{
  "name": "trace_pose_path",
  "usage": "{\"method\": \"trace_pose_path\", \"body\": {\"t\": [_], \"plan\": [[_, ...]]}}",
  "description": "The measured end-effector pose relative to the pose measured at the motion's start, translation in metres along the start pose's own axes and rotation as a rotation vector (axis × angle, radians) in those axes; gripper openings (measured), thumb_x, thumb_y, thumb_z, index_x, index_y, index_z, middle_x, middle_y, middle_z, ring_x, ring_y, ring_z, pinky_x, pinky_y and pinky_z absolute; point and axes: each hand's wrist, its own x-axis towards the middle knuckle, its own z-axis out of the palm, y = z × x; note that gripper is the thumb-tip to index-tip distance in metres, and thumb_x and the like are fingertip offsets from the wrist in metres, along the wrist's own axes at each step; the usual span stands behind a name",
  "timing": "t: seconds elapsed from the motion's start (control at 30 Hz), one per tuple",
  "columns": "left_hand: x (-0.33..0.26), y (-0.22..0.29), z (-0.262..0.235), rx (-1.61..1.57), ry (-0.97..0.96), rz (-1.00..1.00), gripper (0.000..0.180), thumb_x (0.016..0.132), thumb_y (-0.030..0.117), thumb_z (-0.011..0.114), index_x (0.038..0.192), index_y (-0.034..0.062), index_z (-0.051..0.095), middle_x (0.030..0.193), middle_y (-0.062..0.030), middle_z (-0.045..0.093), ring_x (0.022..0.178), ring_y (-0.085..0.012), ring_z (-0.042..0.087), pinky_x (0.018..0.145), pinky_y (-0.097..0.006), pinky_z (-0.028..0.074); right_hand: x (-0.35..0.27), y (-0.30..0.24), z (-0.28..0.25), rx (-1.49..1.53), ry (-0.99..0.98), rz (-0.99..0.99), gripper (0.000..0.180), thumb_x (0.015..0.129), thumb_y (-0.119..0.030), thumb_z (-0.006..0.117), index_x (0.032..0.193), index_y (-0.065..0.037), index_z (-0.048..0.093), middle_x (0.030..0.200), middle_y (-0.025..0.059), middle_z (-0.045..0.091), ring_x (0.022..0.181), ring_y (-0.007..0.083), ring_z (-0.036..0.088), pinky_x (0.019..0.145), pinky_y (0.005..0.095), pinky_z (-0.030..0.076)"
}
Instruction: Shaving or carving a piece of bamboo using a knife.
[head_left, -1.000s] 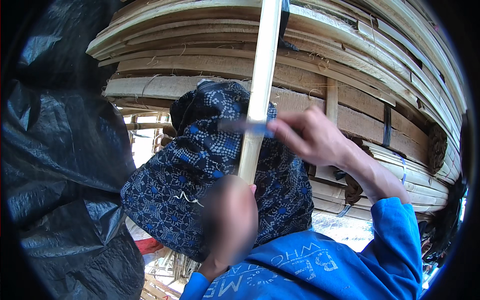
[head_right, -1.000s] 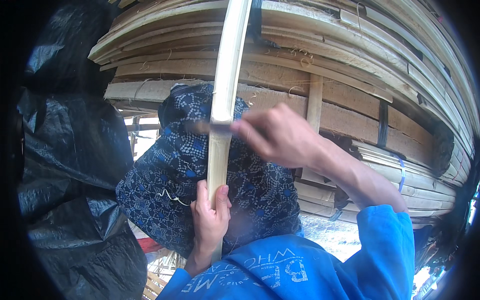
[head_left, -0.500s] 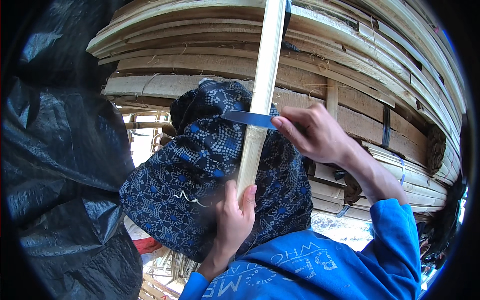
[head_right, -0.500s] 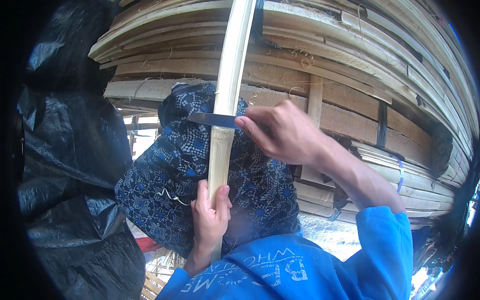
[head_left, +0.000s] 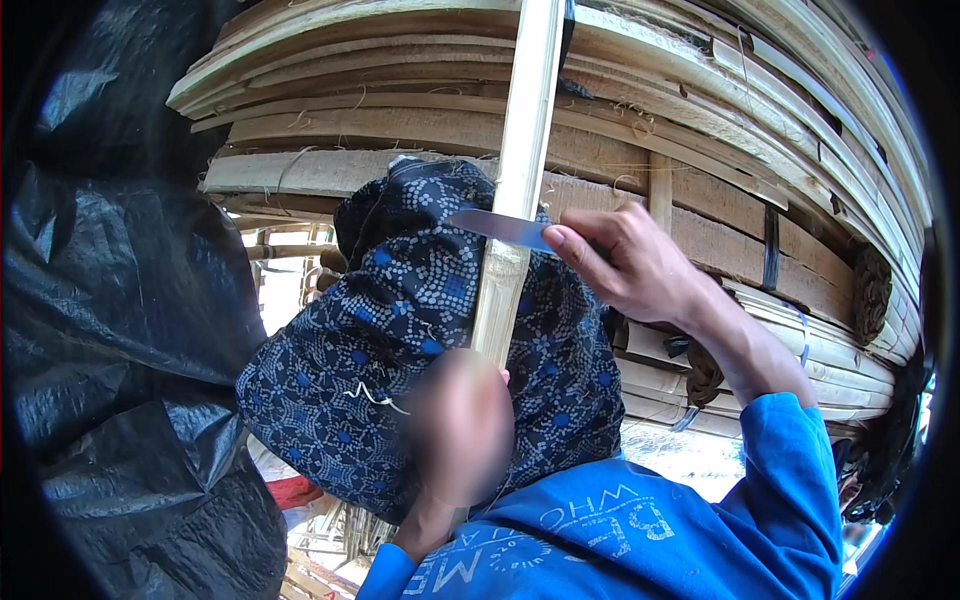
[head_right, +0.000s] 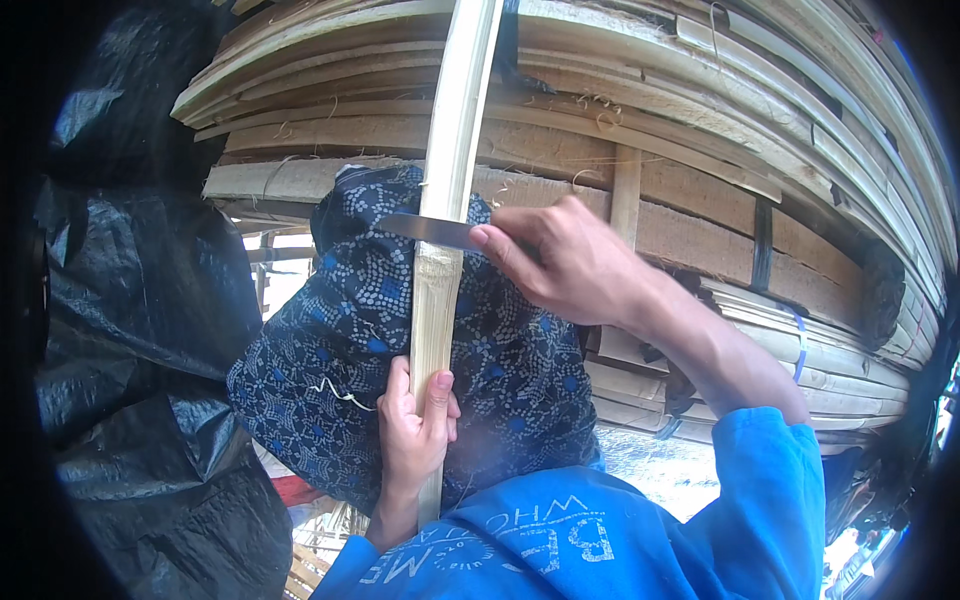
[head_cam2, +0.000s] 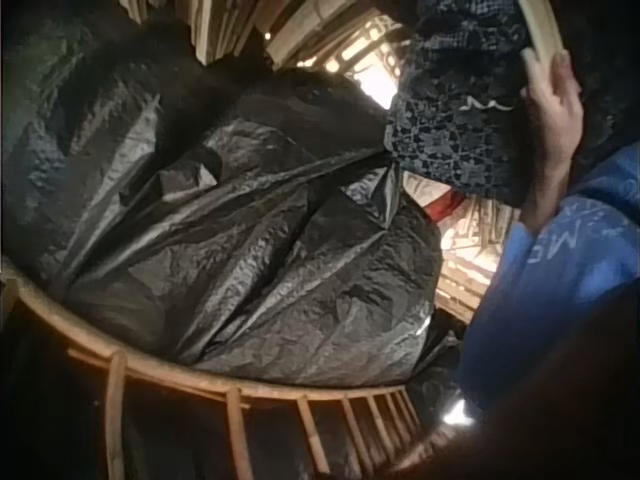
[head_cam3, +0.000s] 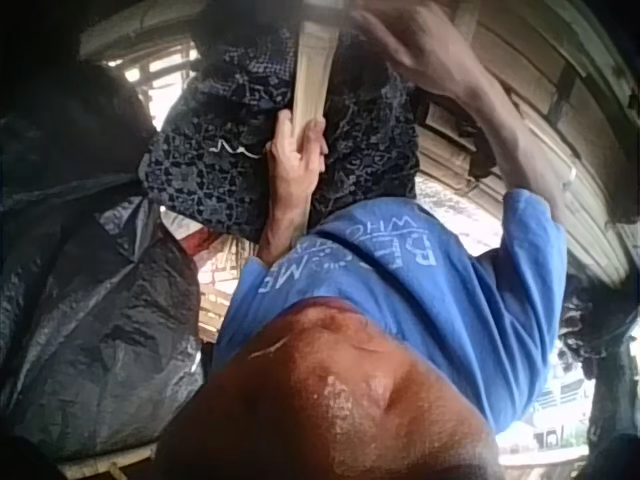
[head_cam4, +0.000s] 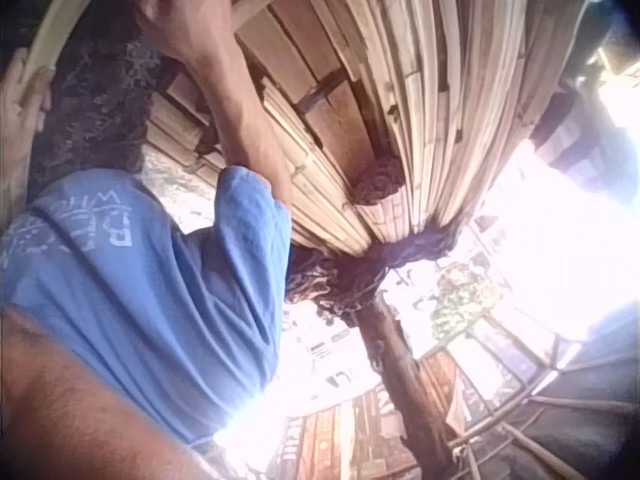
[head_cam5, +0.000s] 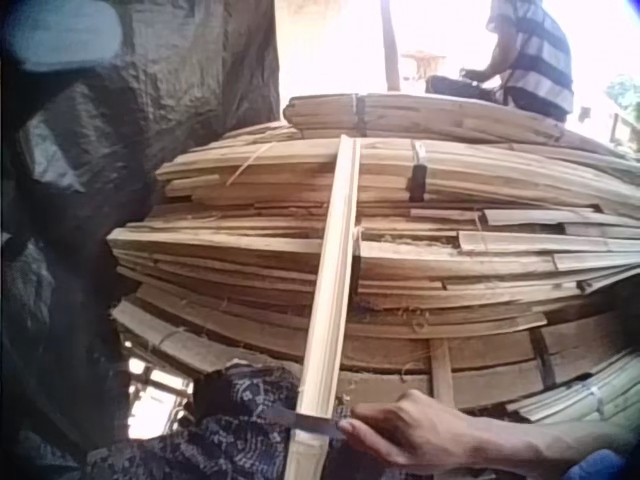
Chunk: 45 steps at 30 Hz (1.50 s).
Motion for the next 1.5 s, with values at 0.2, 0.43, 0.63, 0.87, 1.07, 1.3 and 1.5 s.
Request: {"method": "trace_pose_path", "body": {"t": [0.2,0.43,0.63,0.87,1.07,1.3,1.5], "plan": [[0.003,0.002,-0.008,-0.228,-0.123,-0.098,0.033,0.101,0.036,0.046,0.094,0.0039,0.043,0.057,-0.0048,0.053,0.04,-0.008,0.047,0.038,-0.02,0.037,0.003,-0.002,-0.014,0.028,0.145,0.134,0.039,0.101,-0.028,0.048,0.075,0.0,0.059,0.05,0.009,0.05,0.041,0.017,0.045,0.045,0.038,0.039],[0.011,-0.005,-0.015,-0.398,-0.251,-0.111,0.038,0.102,0.042,0.039,0.096,0.0049,0.042,0.057,-0.0066,0.052,0.038,-0.01,0.048,0.037,-0.021,0.039,0.004,0.0,-0.007,-0.005,0.051,0.075,0.043,0.101,-0.03,0.048,0.072,0.001,0.053,0.052,0.0138,0.049,0.044,0.0239,0.048,0.049,0.0405,0.04],[0.017,0.014,-0.016,-0.324,-0.225,-0.103,0.038,0.103,0.04,0.037,0.093,0.0044,0.044,0.055,-0.0068,0.053,0.038,-0.0105,0.049,0.036,-0.021,0.039,0.001,-0.001,-0.011,0.191,0.119,0.034,0.026,0.099,-0.025,0.049,0.095,0.0,0.053,0.059,0.0111,0.054,0.049,0.0231,0.051,0.052,0.0396,0.041],[0.038,0.034,-0.005,-0.033,-0.128,0.021,0.033,0.101,0.034,0.048,0.095,0.0013,0.047,0.058,-0.0065,0.057,0.044,-0.0106,0.058,0.04,-0.022,0.046,0.002,0.007,-0.011,0.227,0.23,0.122,0.014,0.097,-0.013,0.049,0.107,-0.003,0.049,0.068,0.0121,0.057,0.058,0.0218,0.055,0.057,0.0369,0.041],[-0.01,0.002,-0.004,0.113,0.067,0.217,0.039,0.094,0.023,0.062,0.117,-0.0044,0.046,0.075,-0.0105,0.065,0.056,-0.0146,0.063,0.052,-0.026,0.051,0.003,0.008,-0.011,0.106,0.217,0.062,0.014,0.097,-0.012,0.05,0.107,-0.003,0.049,0.071,0.0139,0.06,0.06,0.0251,0.059,0.057,0.0397,0.044],[-0.048,-0.018,-0.021,0.071,-0.098,-0.167,0.029,0.095,0.024,0.061,0.102,-0.0015,0.049,0.067,-0.0074,0.061,0.05,-0.0103,0.056,0.045,-0.024,0.044,0.003,0.008,-0.014,0.193,0.278,0.117,0.015,0.099,-0.015,0.05,0.109,-0.003,0.05,0.07,0.0099,0.058,0.058,0.0178,0.057,0.055,0.0347,0.044],[0.016,0.016,-0.015,0.17,0.011,0.143,0.028,0.095,0.025,0.061,0.099,0.0006,0.049,0.061,-0.0043,0.057,0.042,-0.0092,0.051,0.039,-0.025,0.04,0.0,0.009,-0.009,0.436,0.456,0.098,0.02,0.102,-0.023,0.047,0.105,-0.004,0.052,0.065,-0.0042,0.044,0.06,0.0046,0.04,0.052,0.0231,0.033]]}}
